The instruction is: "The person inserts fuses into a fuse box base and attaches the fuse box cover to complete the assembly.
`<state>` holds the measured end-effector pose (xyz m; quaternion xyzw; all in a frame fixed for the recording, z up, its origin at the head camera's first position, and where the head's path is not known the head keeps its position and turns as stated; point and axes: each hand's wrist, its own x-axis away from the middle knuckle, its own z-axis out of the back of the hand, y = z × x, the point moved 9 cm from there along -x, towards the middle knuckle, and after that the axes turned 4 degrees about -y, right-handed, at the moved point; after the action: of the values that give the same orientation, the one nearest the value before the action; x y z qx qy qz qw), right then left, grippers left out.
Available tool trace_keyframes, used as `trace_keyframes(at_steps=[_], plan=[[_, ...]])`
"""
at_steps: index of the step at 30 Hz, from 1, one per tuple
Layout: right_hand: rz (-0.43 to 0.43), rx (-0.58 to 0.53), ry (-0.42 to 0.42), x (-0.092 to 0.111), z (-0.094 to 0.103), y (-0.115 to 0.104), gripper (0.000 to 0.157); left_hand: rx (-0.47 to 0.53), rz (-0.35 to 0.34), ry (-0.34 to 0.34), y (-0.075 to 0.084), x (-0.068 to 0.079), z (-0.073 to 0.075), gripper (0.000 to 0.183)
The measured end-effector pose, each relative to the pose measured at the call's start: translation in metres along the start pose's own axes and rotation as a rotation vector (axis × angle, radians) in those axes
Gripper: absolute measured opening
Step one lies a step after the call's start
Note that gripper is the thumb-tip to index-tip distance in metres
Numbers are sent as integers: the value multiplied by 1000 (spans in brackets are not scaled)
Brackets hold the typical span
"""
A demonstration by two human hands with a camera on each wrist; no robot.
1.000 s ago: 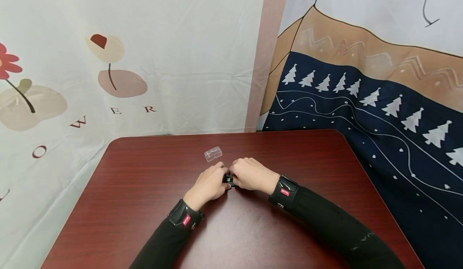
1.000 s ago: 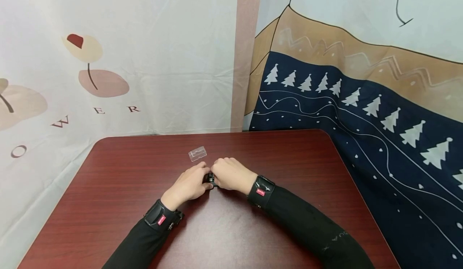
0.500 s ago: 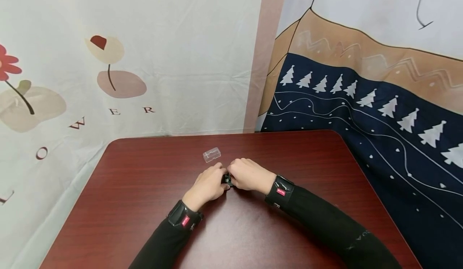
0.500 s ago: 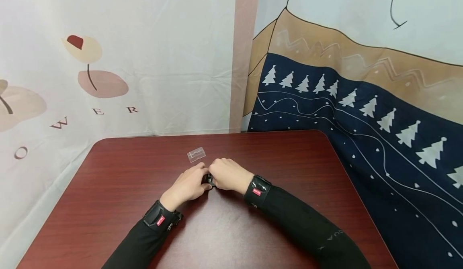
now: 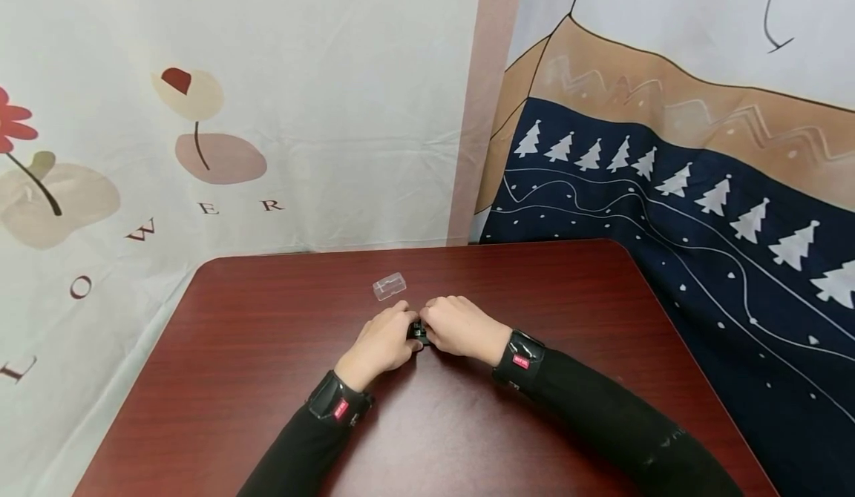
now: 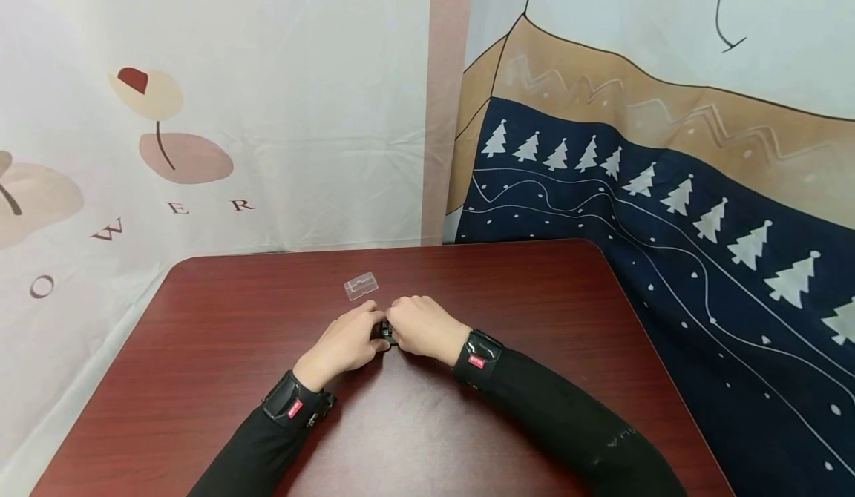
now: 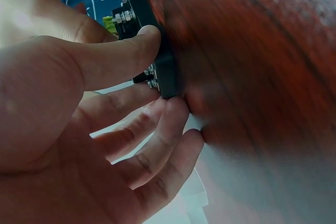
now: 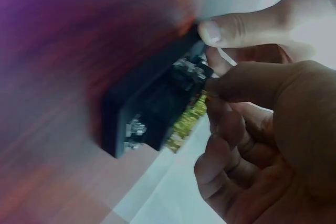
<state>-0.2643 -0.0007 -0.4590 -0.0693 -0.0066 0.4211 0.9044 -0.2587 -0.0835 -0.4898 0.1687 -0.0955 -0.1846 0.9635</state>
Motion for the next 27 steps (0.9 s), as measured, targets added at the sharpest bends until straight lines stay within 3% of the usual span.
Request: trace_keyframes(at_steps=[11,15,23,27], plan=[[15,-50,30,13,2,5,11,-18,3,-2,2,3,2,35],[-10,-83,54,18,6,15,13,-19,3,11,4,4,3,37],[-135,-133,185,36,21,50,14,-76,7,-10,4,8,5,56],[-149,-151,278,50,34,60,13,-139,-6,73,8,13,22,50]])
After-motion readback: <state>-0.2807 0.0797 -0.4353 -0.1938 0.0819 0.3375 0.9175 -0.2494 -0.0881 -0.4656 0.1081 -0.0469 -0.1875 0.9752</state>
